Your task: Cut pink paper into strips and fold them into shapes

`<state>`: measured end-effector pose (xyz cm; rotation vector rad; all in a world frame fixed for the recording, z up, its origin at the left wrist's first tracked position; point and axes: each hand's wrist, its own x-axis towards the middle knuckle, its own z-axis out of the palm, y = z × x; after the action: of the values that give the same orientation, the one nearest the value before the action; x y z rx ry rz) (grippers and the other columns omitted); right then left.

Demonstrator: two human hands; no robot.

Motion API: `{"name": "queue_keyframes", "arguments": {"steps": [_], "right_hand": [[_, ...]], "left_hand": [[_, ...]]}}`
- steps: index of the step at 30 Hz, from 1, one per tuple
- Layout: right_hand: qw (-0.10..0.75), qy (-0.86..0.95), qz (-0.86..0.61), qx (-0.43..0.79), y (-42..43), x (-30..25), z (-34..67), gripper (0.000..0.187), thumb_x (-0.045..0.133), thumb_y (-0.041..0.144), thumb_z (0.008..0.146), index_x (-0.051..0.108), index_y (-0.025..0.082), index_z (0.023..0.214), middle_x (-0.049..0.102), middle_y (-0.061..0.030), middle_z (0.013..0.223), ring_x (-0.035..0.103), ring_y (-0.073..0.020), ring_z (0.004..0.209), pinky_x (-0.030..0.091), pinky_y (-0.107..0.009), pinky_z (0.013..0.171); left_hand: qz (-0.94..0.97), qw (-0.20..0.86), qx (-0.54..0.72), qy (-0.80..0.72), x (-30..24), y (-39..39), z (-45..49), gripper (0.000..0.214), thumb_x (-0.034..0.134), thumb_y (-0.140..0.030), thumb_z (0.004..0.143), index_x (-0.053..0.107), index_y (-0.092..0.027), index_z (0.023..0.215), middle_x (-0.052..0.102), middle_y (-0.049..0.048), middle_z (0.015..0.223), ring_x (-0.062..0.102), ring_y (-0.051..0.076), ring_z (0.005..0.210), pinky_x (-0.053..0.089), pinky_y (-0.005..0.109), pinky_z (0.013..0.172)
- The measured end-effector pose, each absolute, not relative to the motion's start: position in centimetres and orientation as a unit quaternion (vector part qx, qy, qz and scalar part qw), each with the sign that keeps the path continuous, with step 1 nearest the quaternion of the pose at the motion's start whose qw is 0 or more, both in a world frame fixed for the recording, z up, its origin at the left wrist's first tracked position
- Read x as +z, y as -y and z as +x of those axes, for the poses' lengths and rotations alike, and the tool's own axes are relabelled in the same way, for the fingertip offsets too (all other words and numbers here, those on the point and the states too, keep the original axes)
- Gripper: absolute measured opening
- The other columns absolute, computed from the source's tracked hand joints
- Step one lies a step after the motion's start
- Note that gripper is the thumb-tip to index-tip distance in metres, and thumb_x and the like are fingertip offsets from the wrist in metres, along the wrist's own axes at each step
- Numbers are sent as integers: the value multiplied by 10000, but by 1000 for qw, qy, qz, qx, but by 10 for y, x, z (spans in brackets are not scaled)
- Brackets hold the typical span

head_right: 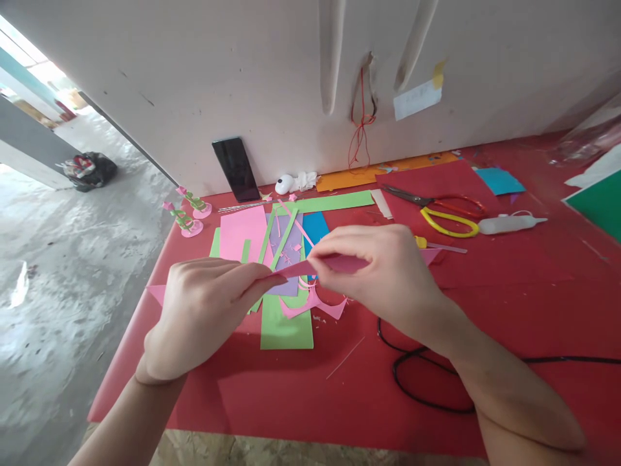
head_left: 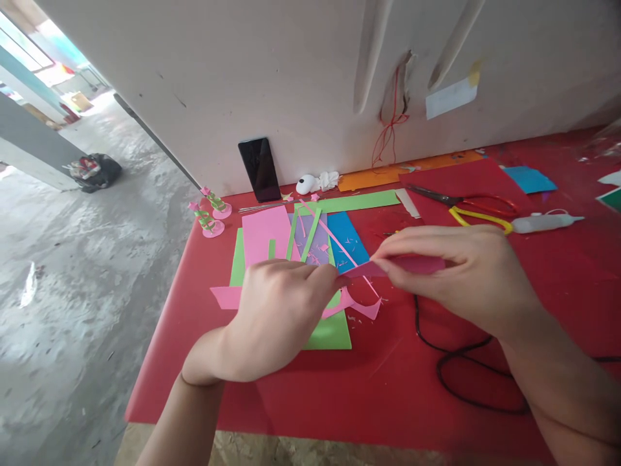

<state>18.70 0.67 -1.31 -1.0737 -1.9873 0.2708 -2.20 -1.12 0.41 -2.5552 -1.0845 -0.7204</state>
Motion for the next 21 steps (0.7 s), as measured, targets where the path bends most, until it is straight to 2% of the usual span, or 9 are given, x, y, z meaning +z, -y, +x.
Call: {"name": "queue_keyframes", "arguments": {"steps": [3, 8, 14, 17, 21], "right_hand": [[428, 779, -442, 120, -13, -12, 195, 167, 628, 119, 776, 636, 223, 645, 715, 36, 670, 667, -141, 613, 544, -259, 604], [425, 774, -448, 140, -17, -10, 205, 159, 650, 122, 750, 639, 239, 644, 712, 59, 659, 670, -132, 613, 539, -237, 560], [427, 790, -435, 67, -10, -9, 201, 169, 598, 110, 799, 628, 230, 684, 720, 26, 701, 677, -148, 643, 552, -273, 633], [416, 804, -419, 74, -10, -11, 194, 151, 604, 114, 798, 635, 220, 696, 725, 15, 709, 672, -150, 631, 547, -274, 619], [380, 819, -412, 126, -12, -15, 184, 154, 590, 110, 784, 632, 213, 678, 722, 13, 698, 666, -139, 616, 546, -260, 607]], "left_hand": [[-872, 126, -258, 397, 6, 12, -29, 335, 588, -256, 894, 570, -161, 573, 351, -65, 405, 261, 69, 416, 201, 239, 424], [-866, 118, -247, 419, 9, 17, -38, 315, 563, -328, 915, 587, -178, 639, 360, -70, 435, 279, 69, 432, 219, 235, 447], [-871, 132, -170, 441, 15, 21, -35, 216, 562, -266, 913, 643, -161, 742, 545, -36, 492, 416, 98, 423, 235, 247, 438], [-884, 127, -167, 418, 13, 19, -27, 201, 540, -218, 918, 643, -149, 761, 545, -34, 494, 449, 112, 420, 256, 254, 435], [-902, 134, -114, 394, 7, 16, -18, 247, 530, -94, 869, 556, -160, 632, 496, -39, 466, 425, 118, 398, 236, 267, 415]]}}
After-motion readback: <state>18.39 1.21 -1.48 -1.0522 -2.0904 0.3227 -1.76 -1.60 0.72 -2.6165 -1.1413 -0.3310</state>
